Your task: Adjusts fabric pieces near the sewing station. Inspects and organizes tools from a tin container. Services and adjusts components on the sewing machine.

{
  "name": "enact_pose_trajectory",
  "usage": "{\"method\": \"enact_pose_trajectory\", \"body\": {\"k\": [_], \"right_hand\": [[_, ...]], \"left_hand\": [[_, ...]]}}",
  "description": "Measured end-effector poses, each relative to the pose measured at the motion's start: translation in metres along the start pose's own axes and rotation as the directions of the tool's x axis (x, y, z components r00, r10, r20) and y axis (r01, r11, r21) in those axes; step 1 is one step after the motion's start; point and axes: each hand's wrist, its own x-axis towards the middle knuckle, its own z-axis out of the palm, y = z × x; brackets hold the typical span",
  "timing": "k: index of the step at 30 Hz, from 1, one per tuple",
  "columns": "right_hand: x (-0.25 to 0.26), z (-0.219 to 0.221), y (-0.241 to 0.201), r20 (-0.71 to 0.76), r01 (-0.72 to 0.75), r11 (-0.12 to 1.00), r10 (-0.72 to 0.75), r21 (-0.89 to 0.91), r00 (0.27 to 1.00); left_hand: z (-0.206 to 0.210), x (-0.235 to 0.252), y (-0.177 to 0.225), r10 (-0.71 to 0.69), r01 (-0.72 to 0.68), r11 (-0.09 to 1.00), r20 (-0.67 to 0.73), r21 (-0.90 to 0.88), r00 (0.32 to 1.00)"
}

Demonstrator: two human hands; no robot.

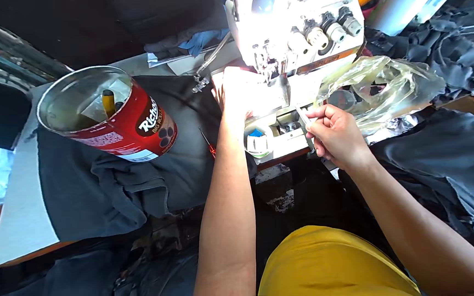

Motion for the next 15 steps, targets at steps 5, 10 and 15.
{"method": "enact_pose_trajectory", "body": {"k": [5, 10, 15], "right_hand": [[-0.0004, -0.0002, 0.0016, 0.0, -0.012, 1.0, 0.012, -0.002, 1.0], [-0.0003, -0.0008, 0.0035, 0.0, -0.008, 1.0, 0.008, -0.009, 1.0], [-0.0007, 0.001, 0.0031, -0.003, -0.016, 1.0, 0.016, -0.004, 1.0]], "left_hand": [[-0.0003, 0.0007, 0.0031, -0.034, 0.033, 0.998, 0.013, 0.058, 0.999], [-0.0002, 0.001, 0.006, -0.067, 0.066, 0.997, 0.01, 0.042, 0.998], [-0.0006, 0.0011, 0.0065, -0.058, 0.057, 0.997, 0.017, 0.048, 0.998]]}}
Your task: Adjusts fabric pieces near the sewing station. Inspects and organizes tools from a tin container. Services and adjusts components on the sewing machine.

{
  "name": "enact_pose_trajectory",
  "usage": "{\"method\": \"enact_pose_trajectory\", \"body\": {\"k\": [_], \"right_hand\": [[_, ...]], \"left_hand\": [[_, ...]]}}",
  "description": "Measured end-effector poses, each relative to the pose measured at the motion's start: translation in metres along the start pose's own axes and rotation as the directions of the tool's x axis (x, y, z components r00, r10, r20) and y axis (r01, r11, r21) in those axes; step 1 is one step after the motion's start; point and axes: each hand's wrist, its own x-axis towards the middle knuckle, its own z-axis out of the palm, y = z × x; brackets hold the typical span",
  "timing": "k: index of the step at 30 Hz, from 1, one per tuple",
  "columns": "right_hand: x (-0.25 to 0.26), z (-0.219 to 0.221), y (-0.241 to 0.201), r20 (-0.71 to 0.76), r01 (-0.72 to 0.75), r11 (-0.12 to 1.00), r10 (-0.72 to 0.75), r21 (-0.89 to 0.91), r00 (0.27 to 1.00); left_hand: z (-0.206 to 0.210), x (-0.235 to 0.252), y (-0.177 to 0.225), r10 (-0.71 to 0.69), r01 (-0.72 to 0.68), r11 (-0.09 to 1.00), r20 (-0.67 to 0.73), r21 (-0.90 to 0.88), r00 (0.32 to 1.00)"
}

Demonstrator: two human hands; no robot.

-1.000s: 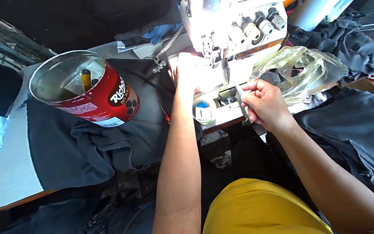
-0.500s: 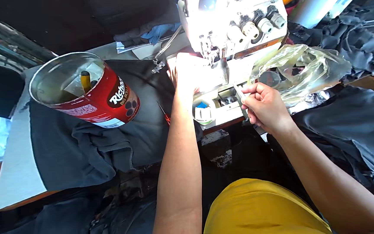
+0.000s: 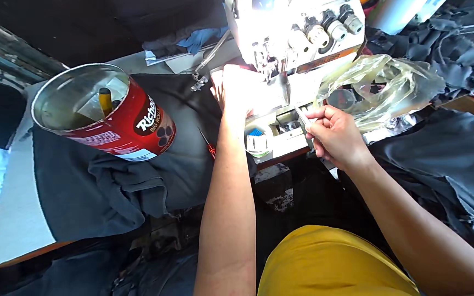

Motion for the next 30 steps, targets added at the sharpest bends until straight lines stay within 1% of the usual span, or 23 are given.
{"method": "enact_pose_trajectory", "body": {"k": [3, 6, 12, 17, 19, 21, 24, 26, 28, 30], "right_hand": [[0.0, 0.001, 0.0, 0.002, 0.0, 1.0, 0.0, 0.004, 1.0], [0.0, 0.001, 0.001, 0.008, 0.004, 1.0, -0.004, 0.003, 1.0], [-0.001, 0.001, 0.0, 0.013, 0.008, 1.0, -0.008, 0.0, 1.0], [-0.002, 0.002, -0.001, 0.011, 0.016, 1.0, -0.016, -0.015, 1.0], [-0.003, 0.004, -0.002, 0.006, 0.042, 0.999, -0.042, -0.022, 0.999], [-0.004, 0.01, -0.007, 0.007, 0.102, 0.994, -0.102, -0.027, 0.995], [-0.001, 0.027, -0.02, 0.011, 0.168, 0.985, -0.167, -0.035, 0.986], [0.011, 0.04, -0.028, 0.035, 0.131, 0.991, -0.131, 0.025, 0.991], [0.024, 0.05, -0.036, 0.062, 0.076, 0.993, -0.082, 0.094, 0.995], [0.033, 0.057, -0.042, 0.066, 0.048, 0.992, -0.056, 0.116, 0.996]], "left_hand": [[0.001, 0.0, 0.0, -0.009, 0.009, 1.0, -0.005, 0.0, 1.0], [0.001, -0.002, -0.001, 0.023, -0.024, 1.0, -0.031, -0.018, 0.999], [0.001, -0.001, 0.0, 0.0, -0.001, 1.0, -0.026, -0.026, 1.0], [0.0, -0.005, -0.004, 0.091, -0.095, 0.992, -0.058, -0.081, 0.994], [-0.001, -0.005, -0.004, 0.084, -0.089, 0.991, -0.057, -0.099, 0.995], [-0.001, -0.006, -0.004, 0.08, -0.09, 0.988, -0.079, -0.127, 0.994], [0.002, -0.003, -0.007, 0.079, -0.094, 0.985, -0.107, -0.146, 0.991], [0.002, -0.002, -0.009, 0.065, -0.078, 0.986, -0.091, -0.149, 0.994], [0.002, 0.001, -0.01, 0.059, -0.065, 0.987, -0.041, -0.15, 0.997], [-0.001, 0.002, -0.009, 0.059, -0.056, 0.986, 0.015, -0.157, 0.998]]}}
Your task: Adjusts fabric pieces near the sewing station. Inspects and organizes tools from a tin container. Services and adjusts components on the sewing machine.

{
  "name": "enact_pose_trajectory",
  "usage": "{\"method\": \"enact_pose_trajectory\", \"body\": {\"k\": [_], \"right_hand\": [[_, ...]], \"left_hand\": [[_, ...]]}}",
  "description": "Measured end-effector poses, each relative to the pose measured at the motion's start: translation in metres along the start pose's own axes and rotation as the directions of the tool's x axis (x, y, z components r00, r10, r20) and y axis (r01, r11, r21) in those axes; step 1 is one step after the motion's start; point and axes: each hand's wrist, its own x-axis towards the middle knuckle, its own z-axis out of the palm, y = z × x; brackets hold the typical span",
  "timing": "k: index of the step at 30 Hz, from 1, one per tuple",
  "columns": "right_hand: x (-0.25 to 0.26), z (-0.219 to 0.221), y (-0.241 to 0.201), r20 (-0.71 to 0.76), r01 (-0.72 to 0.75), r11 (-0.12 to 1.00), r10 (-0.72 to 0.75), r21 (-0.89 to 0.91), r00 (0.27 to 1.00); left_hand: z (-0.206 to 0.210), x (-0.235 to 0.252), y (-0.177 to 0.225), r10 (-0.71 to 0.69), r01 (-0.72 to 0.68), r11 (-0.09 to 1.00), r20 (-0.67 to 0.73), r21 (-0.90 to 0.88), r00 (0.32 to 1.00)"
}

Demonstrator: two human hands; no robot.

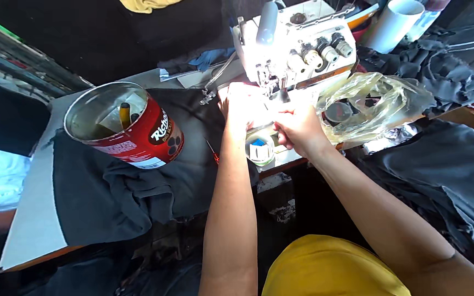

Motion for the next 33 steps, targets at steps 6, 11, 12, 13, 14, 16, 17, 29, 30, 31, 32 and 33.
{"method": "enact_pose_trajectory", "body": {"k": [6, 11, 12, 13, 14, 16, 17, 29, 30, 31, 32, 33], "right_hand": [[0.011, 0.01, -0.009, -0.038, -0.082, 0.996, 0.083, 0.019, 0.996], [0.014, 0.01, -0.01, -0.035, -0.093, 0.996, 0.093, 0.014, 0.995], [0.015, 0.011, -0.01, -0.035, -0.087, 0.996, 0.088, 0.025, 0.995], [0.015, 0.01, -0.009, -0.036, -0.086, 0.996, 0.087, 0.031, 0.996], [0.015, 0.01, -0.009, -0.036, -0.087, 0.996, 0.089, 0.033, 0.995], [0.014, 0.01, -0.009, -0.034, -0.09, 0.995, 0.091, 0.04, 0.995], [0.013, 0.01, -0.008, -0.036, -0.087, 0.995, 0.089, 0.045, 0.995], [0.014, 0.011, -0.008, -0.03, -0.066, 0.998, 0.065, -0.013, 0.997], [0.014, 0.011, -0.008, -0.035, -0.071, 0.997, 0.07, -0.007, 0.997], [0.014, 0.011, -0.008, -0.04, -0.075, 0.997, 0.075, -0.002, 0.996], [0.014, 0.012, -0.008, -0.043, -0.079, 0.997, 0.079, -0.003, 0.996], [0.014, 0.012, -0.008, -0.045, -0.083, 0.997, 0.083, 0.0, 0.996]], "left_hand": [[0.001, 0.0, 0.003, -0.052, 0.051, 0.998, -0.035, -0.045, 0.998], [0.002, -0.001, 0.005, -0.04, 0.04, 0.999, -0.062, -0.008, 0.997], [0.001, -0.002, 0.006, -0.032, 0.033, 0.999, -0.067, 0.009, 0.997], [0.001, -0.003, 0.006, -0.022, 0.024, 0.999, -0.075, 0.028, 0.997], [0.0, -0.005, 0.007, -0.019, 0.022, 0.999, -0.071, 0.033, 0.997], [0.0, -0.006, 0.009, -0.033, 0.035, 0.999, -0.079, 0.023, 0.996], [0.001, -0.007, 0.009, -0.034, 0.036, 0.999, -0.093, 0.023, 0.995], [0.009, -0.012, 0.012, 0.066, -0.065, 0.998, -0.226, 0.009, 0.972], [0.01, -0.013, 0.012, 0.073, -0.073, 0.997, -0.242, 0.006, 0.967], [0.012, -0.012, 0.011, 0.082, -0.087, 0.996, -0.259, -0.007, 0.962], [0.013, -0.012, 0.009, 0.081, -0.089, 0.996, -0.27, -0.016, 0.96], [0.013, -0.01, 0.007, 0.076, -0.083, 0.996, -0.268, -0.014, 0.961]]}}
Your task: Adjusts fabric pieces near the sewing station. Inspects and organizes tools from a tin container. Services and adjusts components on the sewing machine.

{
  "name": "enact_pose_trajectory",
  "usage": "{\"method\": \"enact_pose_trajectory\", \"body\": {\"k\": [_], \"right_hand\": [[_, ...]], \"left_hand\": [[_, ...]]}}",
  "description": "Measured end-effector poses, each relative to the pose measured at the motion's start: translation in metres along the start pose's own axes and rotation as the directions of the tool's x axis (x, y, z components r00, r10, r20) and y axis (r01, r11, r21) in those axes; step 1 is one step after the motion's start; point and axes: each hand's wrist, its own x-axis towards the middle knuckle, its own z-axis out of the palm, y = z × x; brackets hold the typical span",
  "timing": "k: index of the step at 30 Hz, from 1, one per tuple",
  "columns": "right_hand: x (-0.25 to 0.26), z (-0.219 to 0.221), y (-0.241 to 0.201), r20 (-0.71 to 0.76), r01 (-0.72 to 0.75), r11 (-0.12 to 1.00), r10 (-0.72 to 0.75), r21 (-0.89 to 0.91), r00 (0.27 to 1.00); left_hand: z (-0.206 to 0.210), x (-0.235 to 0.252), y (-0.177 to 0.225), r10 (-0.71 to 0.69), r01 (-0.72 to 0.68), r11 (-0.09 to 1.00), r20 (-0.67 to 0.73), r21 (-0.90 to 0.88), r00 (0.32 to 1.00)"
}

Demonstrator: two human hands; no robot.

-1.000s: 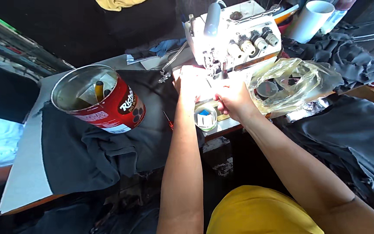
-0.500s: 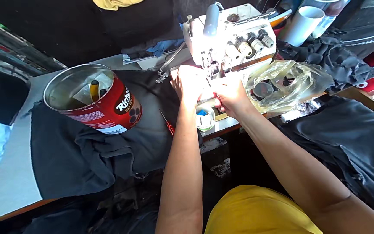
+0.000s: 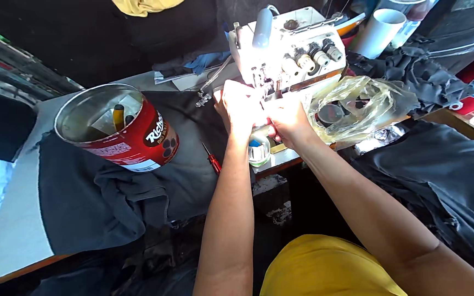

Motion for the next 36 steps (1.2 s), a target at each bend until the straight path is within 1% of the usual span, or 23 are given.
{"method": "enact_pose_trajectory", "body": {"k": [4, 8, 10, 14, 19, 23, 26, 36], "right_hand": [[-0.0005, 0.0009, -0.0014, -0.003, -0.009, 1.0, 0.009, 0.004, 1.0], [-0.0001, 0.0017, -0.0015, -0.015, -0.025, 1.0, 0.025, 0.009, 1.0], [0.0004, 0.003, -0.002, -0.024, -0.03, 0.999, 0.03, 0.01, 0.999], [0.0006, 0.0042, -0.0041, -0.03, -0.058, 0.998, 0.059, 0.017, 0.998], [0.0031, 0.005, -0.001, -0.024, -0.007, 0.999, 0.008, 0.043, 1.0], [0.0034, 0.0046, -0.0008, -0.02, -0.002, 0.999, 0.003, 0.05, 1.0], [0.0033, 0.005, -0.0011, -0.019, -0.003, 0.999, 0.004, 0.05, 1.0], [0.0059, 0.0075, -0.001, -0.044, -0.012, 0.998, 0.014, 0.059, 0.999]], "left_hand": [[-0.0074, 0.0034, 0.0, -0.055, 0.051, 0.998, 0.11, 0.044, 0.992], [-0.009, 0.0045, -0.001, -0.055, 0.041, 0.995, 0.166, 0.09, 0.985], [-0.0091, 0.0055, -0.0014, -0.084, 0.061, 0.991, 0.193, 0.123, 0.978], [-0.0078, 0.0062, -0.0025, -0.101, 0.084, 0.991, 0.181, 0.1, 0.978], [-0.0074, 0.0058, -0.0032, -0.096, 0.087, 0.994, 0.157, 0.061, 0.983], [-0.0072, 0.005, -0.0011, -0.112, 0.107, 0.993, 0.139, 0.042, 0.984], [-0.009, 0.0053, 0.0024, -0.132, 0.126, 0.991, 0.148, 0.046, 0.98], [-0.0072, 0.0055, 0.0012, -0.117, 0.111, 0.992, 0.121, 0.053, 0.986]]}}
